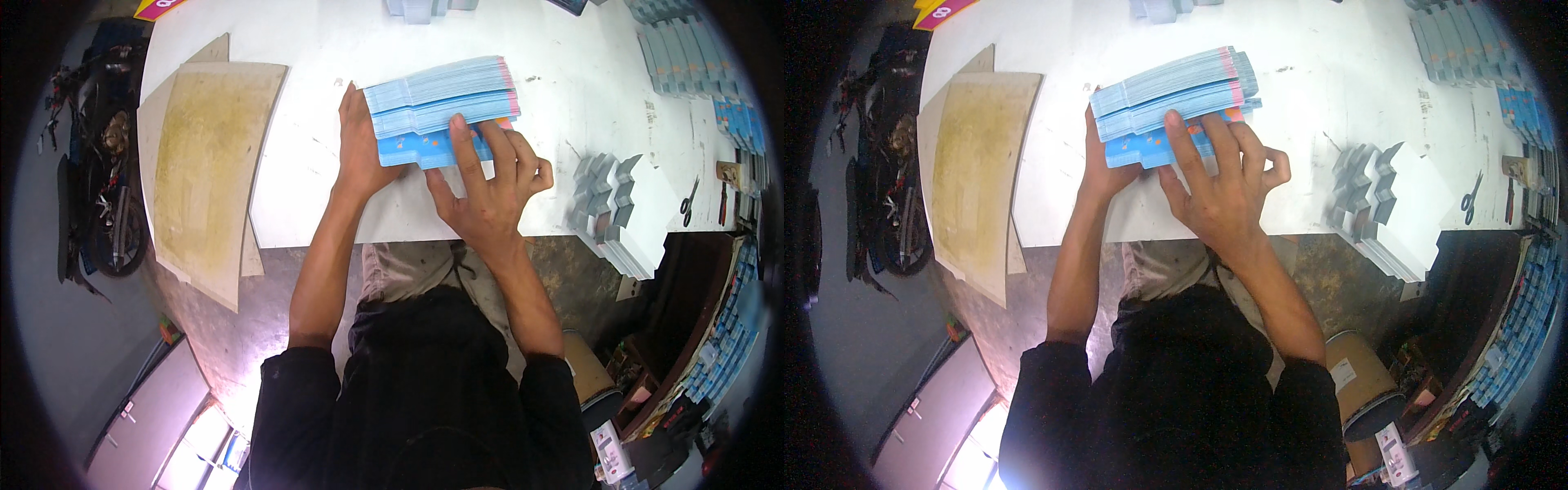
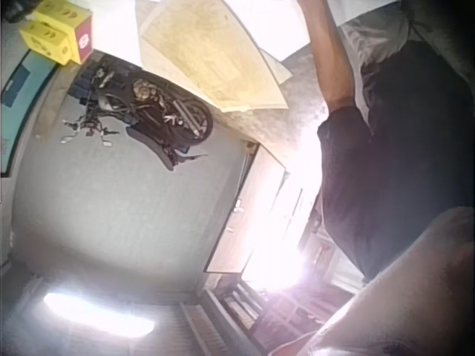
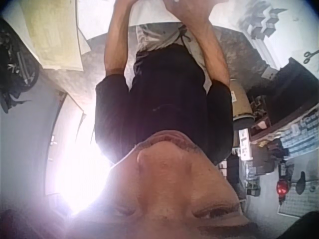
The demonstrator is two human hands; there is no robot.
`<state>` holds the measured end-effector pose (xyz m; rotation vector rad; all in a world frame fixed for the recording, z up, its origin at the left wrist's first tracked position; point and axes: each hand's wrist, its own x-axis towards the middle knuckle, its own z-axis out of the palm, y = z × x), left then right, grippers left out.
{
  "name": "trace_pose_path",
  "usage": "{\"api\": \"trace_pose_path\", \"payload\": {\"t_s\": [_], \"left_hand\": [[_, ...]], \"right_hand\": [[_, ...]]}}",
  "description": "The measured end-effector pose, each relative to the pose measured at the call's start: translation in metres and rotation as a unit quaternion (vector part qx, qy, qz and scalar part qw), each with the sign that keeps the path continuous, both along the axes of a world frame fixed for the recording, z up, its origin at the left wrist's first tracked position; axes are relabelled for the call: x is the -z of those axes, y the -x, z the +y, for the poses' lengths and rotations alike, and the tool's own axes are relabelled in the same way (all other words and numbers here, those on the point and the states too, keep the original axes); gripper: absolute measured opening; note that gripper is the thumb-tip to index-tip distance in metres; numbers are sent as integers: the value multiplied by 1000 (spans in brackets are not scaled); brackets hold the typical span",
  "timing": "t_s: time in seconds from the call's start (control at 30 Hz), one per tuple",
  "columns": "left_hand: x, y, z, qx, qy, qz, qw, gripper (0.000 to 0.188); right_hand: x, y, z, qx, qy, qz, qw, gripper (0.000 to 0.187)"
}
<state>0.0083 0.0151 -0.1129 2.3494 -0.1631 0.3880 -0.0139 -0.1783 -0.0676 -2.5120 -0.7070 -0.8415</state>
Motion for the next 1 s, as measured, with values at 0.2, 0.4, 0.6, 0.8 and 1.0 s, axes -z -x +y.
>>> {"api": "trace_pose_path", "payload": {"t_s": [0.2,0.4,0.6,0.8,1.0], "left_hand": [[2,0,1,3,-8,-16,1000,51],[2,1,0,-7,-5,-32,999,50],[5,0,4,11,-56,-31,998,48],[0,0,1,2,-13,-18,1000,49],[2,-1,2,8,-31,-18,999,48]], "right_hand": [[1,1,-2,-7,-4,-1,1000,77],[3,1,-2,-9,-19,-22,1000,73],[-6,0,-4,-22,-38,-35,998,66],[1,-4,0,3,-9,-19,1000,70],[2,-1,0,3,-12,-18,1000,70]]}}
